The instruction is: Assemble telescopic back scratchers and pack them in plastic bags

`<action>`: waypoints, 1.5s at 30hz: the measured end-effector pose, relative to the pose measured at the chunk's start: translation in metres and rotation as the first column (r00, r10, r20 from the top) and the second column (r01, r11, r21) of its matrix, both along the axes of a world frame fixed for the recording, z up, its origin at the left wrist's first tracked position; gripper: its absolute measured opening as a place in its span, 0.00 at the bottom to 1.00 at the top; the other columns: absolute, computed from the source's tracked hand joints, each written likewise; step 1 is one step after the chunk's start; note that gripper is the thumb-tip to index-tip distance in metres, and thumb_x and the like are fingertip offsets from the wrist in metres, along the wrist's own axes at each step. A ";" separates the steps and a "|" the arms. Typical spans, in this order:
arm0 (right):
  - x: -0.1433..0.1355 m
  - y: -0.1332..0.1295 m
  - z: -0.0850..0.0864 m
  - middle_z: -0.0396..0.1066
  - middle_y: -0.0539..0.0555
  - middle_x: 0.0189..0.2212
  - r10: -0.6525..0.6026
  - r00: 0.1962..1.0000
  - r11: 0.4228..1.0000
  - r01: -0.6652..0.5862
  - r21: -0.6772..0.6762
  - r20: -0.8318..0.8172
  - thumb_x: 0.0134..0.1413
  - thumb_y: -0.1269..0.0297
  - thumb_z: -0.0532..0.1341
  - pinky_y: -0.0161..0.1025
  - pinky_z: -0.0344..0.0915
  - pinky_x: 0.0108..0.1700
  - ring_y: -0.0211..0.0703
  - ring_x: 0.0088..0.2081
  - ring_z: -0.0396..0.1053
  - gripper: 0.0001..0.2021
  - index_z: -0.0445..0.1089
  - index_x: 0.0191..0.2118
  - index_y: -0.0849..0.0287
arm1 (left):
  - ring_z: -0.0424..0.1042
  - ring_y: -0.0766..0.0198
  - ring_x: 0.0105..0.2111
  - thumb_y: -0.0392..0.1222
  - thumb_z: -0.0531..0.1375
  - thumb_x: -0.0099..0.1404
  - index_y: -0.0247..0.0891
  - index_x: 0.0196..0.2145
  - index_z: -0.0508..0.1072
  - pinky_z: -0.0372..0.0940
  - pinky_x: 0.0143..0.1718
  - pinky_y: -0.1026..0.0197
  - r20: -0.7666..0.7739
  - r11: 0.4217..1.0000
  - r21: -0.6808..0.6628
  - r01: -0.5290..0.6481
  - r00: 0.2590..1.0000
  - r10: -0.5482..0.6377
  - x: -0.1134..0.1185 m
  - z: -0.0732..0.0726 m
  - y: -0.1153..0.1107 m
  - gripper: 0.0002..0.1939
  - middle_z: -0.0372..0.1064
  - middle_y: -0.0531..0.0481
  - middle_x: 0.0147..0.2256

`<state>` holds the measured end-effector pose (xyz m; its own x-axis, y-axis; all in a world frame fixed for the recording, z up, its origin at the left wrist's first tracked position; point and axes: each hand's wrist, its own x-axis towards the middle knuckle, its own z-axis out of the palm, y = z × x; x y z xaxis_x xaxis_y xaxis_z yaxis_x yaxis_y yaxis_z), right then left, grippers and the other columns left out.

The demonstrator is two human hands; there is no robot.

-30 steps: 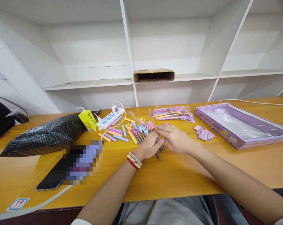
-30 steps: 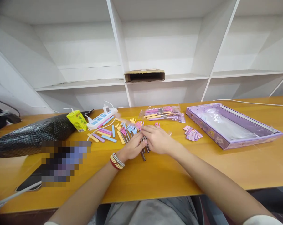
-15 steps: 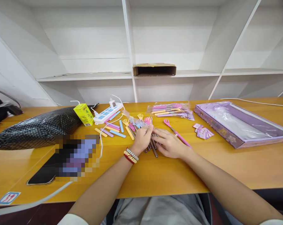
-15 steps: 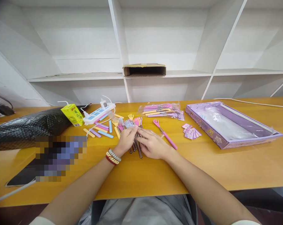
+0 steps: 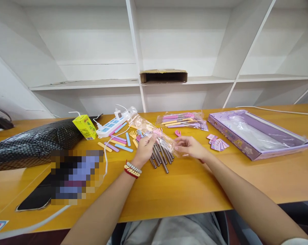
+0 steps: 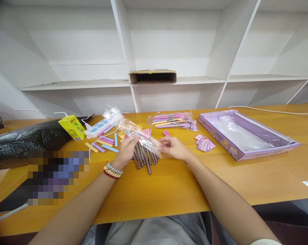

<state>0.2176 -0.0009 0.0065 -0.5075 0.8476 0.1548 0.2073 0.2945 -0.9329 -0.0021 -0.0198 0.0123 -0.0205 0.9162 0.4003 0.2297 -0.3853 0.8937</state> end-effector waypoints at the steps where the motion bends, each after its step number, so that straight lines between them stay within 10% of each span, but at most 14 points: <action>1: -0.001 0.001 -0.001 0.71 0.52 0.28 0.033 0.998 0.997 -0.036 -0.061 -0.050 0.43 0.58 0.64 0.35 0.64 0.32 0.37 0.29 0.68 0.18 0.67 0.40 0.63 | 0.61 0.67 0.25 0.56 0.52 0.60 0.35 0.20 0.66 0.58 0.29 0.64 0.003 1.000 0.012 -0.022 1.000 0.022 0.000 -0.001 0.001 0.22 0.63 0.52 0.22; 13: -0.018 -0.002 -0.014 0.68 0.48 0.22 -0.100 0.964 0.992 0.079 -0.094 -0.246 0.39 0.55 0.66 0.32 0.60 0.24 0.34 0.22 0.63 0.20 0.66 0.38 0.60 | 0.68 0.62 0.35 0.47 0.59 0.57 0.35 0.41 0.66 0.62 0.37 0.60 -0.093 0.965 -0.100 0.244 0.963 -0.253 0.020 -0.006 -0.012 0.17 0.69 0.47 0.35; 26: -0.010 -0.002 -0.011 0.70 0.50 0.26 -0.202 0.971 0.920 0.144 0.364 0.127 0.48 0.66 0.56 0.33 0.61 0.31 0.35 0.25 0.64 0.14 0.65 0.43 0.61 | 0.63 0.68 0.26 0.44 0.59 0.56 0.34 0.31 0.70 0.59 0.30 0.64 -0.030 0.995 -0.094 0.027 0.999 -0.030 0.007 -0.007 0.005 0.10 0.64 0.53 0.24; 29: -0.004 0.003 -0.007 0.70 0.50 0.24 -0.369 0.877 0.865 0.202 0.460 0.308 0.48 0.68 0.54 0.34 0.60 0.32 0.37 0.26 0.66 0.12 0.66 0.41 0.60 | 0.67 0.66 0.30 0.45 0.58 0.57 0.34 0.29 0.68 0.61 0.35 0.62 0.003 0.996 -0.083 0.027 1.000 -0.027 0.006 -0.011 0.008 0.10 0.68 0.50 0.28; 33: 0.007 0.010 0.001 0.72 0.57 0.33 -0.597 0.546 0.793 0.293 0.534 0.587 0.47 0.62 0.55 0.39 0.60 0.34 0.47 0.35 0.69 0.14 0.67 0.40 0.59 | 0.71 0.63 0.34 0.43 0.56 0.58 0.35 0.30 0.65 0.63 0.38 0.59 0.103 0.995 -0.081 0.054 0.994 -0.046 0.006 -0.018 0.011 0.08 0.71 0.47 0.32; 37: 0.014 0.014 0.005 0.71 0.63 0.36 -0.541 0.319 0.832 0.340 0.440 0.778 0.47 0.51 0.54 0.43 0.61 0.34 0.56 0.38 0.69 0.20 0.69 0.38 0.62 | 0.73 0.61 0.35 0.39 0.59 0.55 0.35 0.32 0.66 0.64 0.37 0.59 0.117 0.996 -0.090 -0.020 0.993 0.030 0.006 -0.020 0.013 0.07 0.72 0.46 0.30; 45: 0.013 0.016 -0.004 0.72 0.61 0.32 -0.394 0.428 0.919 0.201 0.339 0.813 0.53 0.52 0.50 0.38 0.57 0.31 0.50 0.35 0.70 0.18 0.70 0.31 0.60 | 0.70 0.65 0.25 0.42 0.64 0.49 0.34 0.29 0.70 0.62 0.29 0.64 0.104 0.974 -0.143 -0.175 0.976 0.190 0.005 -0.010 0.011 0.11 0.71 0.49 0.24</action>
<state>0.2306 0.0155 0.0028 -0.1834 0.9817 -0.0519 0.9699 0.1720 -0.1724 0.0029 -0.0089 0.0026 -0.2315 0.9373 0.2606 0.1768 -0.2228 0.9587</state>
